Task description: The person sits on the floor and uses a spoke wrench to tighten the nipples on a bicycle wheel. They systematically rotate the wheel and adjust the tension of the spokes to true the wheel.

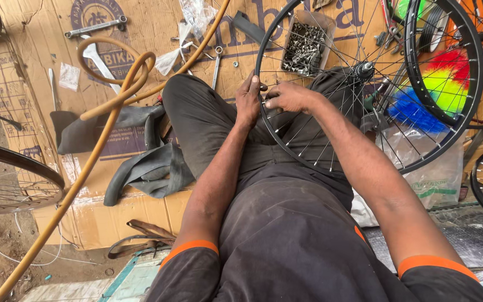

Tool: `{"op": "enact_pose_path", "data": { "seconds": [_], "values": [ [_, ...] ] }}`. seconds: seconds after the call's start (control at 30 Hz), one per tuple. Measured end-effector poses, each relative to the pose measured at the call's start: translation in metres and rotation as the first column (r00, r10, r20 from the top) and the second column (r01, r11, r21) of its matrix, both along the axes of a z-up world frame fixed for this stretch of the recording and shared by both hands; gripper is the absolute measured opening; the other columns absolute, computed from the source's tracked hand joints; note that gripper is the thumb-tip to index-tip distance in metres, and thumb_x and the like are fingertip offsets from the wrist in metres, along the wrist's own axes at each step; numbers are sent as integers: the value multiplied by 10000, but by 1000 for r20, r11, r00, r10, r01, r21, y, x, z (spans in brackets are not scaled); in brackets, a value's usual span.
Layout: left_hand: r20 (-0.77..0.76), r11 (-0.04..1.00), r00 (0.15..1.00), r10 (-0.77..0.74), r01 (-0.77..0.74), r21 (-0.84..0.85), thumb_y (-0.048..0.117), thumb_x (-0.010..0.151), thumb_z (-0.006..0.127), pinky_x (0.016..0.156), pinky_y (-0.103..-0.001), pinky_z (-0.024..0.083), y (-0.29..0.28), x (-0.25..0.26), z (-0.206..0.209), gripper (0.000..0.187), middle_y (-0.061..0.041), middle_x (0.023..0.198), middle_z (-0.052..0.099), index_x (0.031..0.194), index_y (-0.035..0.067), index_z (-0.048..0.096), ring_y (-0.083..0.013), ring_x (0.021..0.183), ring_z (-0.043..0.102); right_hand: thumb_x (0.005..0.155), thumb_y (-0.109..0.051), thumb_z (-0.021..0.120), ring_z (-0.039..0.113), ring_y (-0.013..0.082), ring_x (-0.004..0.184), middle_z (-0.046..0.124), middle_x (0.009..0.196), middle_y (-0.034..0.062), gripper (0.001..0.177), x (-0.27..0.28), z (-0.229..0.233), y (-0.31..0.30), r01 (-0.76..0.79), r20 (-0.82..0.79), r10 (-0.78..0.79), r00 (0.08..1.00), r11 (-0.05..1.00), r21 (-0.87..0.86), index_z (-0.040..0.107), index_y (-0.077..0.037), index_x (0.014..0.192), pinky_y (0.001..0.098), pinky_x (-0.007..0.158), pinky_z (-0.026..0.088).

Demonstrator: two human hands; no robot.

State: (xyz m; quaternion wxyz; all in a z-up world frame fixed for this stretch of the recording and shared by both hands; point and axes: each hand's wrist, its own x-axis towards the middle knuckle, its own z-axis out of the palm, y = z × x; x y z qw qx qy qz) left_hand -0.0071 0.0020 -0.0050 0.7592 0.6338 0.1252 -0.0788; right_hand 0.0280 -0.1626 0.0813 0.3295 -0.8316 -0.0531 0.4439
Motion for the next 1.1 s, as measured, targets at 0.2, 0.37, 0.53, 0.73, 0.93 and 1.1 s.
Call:
{"op": "enact_pose_path", "data": {
  "seconds": [0.2,0.37,0.53,0.73,0.93,1.1],
  "values": [
    [11,998,1000,-1,0,64,369,1068,558,704,-285,499,-3,3,-8,506,-51,846,660,1454,43,585,-115,792,591,787,-140,755,706,363,803,720,852,168,300,-30,-15,11,-52,659,158,736,983,-177,657,-24,1046,497,762,551],
    [-54,999,998,-18,20,31,333,1074,515,684,-286,506,-4,0,-15,497,-56,869,665,1467,33,568,-118,801,600,745,-45,703,676,390,809,676,878,162,192,-37,-10,15,34,747,84,660,989,-141,598,-40,906,501,736,528],
    [-71,995,996,-54,47,-89,327,1111,513,719,-308,559,2,-10,-8,517,-79,1020,662,1543,48,455,-139,879,634,764,-227,854,655,409,796,639,813,181,318,-19,11,-8,-95,587,100,804,995,-40,624,-19,835,504,718,514],
    [-267,989,960,-86,49,-140,351,1061,491,526,-297,521,1,-6,18,542,-76,980,655,1548,117,448,-141,619,567,808,-130,782,659,371,764,606,835,165,242,-47,36,-28,-82,696,132,706,991,-106,626,7,932,503,730,534],
    [-291,992,952,-100,72,-107,308,1033,540,494,-282,520,0,-6,23,537,-70,936,652,1533,141,440,-123,590,558,878,-94,664,688,378,834,712,879,156,157,-64,36,-8,-173,666,222,712,975,-140,722,-96,1024,542,770,510],
    [-204,986,975,-92,61,-155,258,1047,602,522,-271,496,0,-8,6,536,-65,909,634,1545,111,468,-103,646,561,933,-189,648,677,427,958,730,991,222,187,-46,28,5,-112,454,196,869,972,-206,725,-83,1066,564,839,506]
  ]
}}
